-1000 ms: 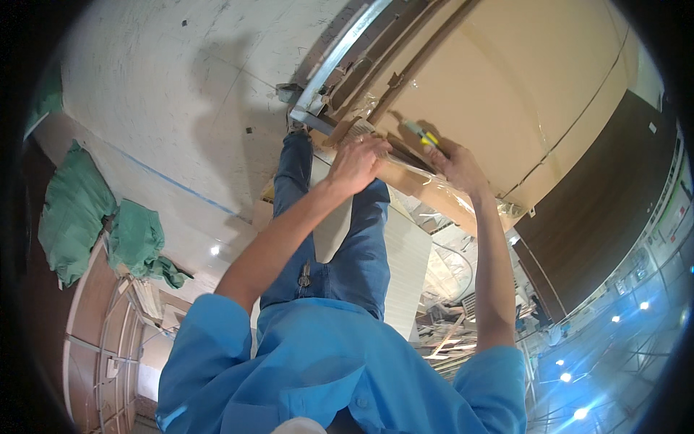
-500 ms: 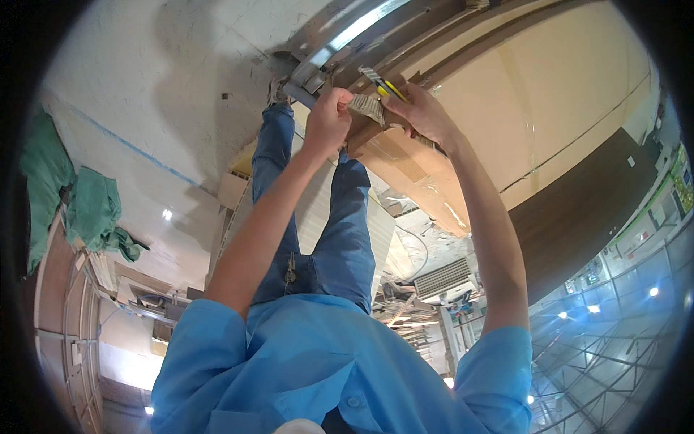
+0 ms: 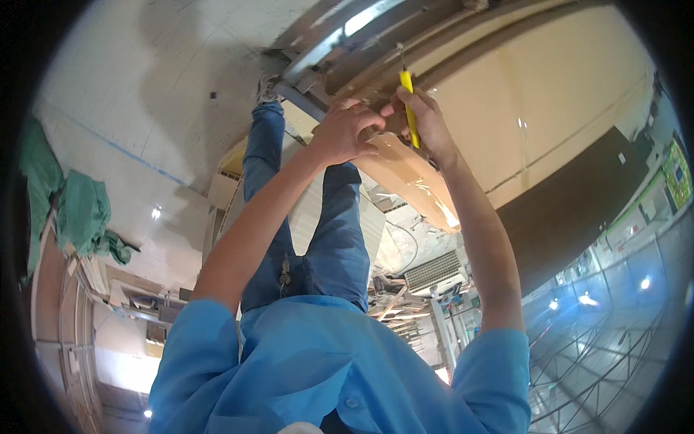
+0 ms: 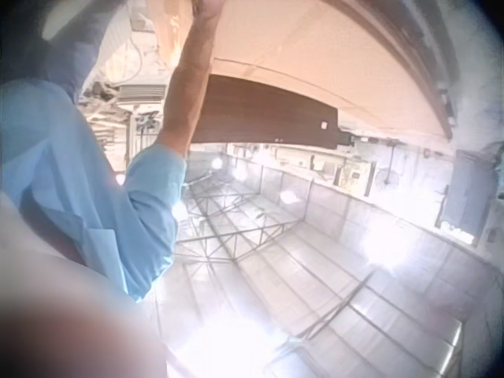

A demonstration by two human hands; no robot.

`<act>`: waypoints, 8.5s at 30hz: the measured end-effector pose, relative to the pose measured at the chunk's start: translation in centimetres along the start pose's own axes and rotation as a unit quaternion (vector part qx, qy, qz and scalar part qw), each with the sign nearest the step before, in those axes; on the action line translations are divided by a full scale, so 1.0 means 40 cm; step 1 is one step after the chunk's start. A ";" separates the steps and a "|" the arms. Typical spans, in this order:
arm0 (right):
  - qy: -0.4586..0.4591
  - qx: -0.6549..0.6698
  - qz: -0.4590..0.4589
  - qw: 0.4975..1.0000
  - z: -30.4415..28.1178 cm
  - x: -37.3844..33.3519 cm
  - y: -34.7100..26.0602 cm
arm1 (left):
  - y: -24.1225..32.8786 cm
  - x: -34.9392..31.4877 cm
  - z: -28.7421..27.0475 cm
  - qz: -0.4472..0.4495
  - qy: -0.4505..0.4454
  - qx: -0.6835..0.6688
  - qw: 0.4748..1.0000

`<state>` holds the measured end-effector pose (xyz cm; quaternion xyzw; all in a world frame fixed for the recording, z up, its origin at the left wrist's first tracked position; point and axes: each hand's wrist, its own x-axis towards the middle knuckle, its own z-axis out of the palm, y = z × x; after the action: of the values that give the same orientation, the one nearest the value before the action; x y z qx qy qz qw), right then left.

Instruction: The person cleans a green machine surface with a blue air hose, then unpacks a large wood panel from cardboard and plastic using a utility knife. The person places the panel onto the machine and walks to a desk to write on paper.

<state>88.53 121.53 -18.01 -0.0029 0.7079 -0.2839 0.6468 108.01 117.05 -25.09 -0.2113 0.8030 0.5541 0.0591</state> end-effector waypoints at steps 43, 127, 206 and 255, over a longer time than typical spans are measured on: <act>0.360 0.178 -0.015 0.916 0.122 -0.477 0.713 | 0.086 0.160 -0.057 -0.040 -0.344 0.221 0.912; 0.357 0.542 -0.061 0.759 0.001 -0.513 0.536 | 0.377 0.079 0.108 0.199 -0.135 0.160 0.957; 0.385 0.455 -0.136 0.791 0.235 -0.095 0.111 | -0.495 -1.003 -1.341 -0.414 0.153 -0.335 0.833; 0.716 0.198 0.197 0.640 -0.613 -0.287 0.402 | 0.323 1.397 -1.354 -0.326 -0.210 0.208 0.898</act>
<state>73.74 149.03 -14.00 0.4685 0.8605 -0.1969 -0.0360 59.81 56.02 -11.79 -0.3226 0.7549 0.3557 0.4466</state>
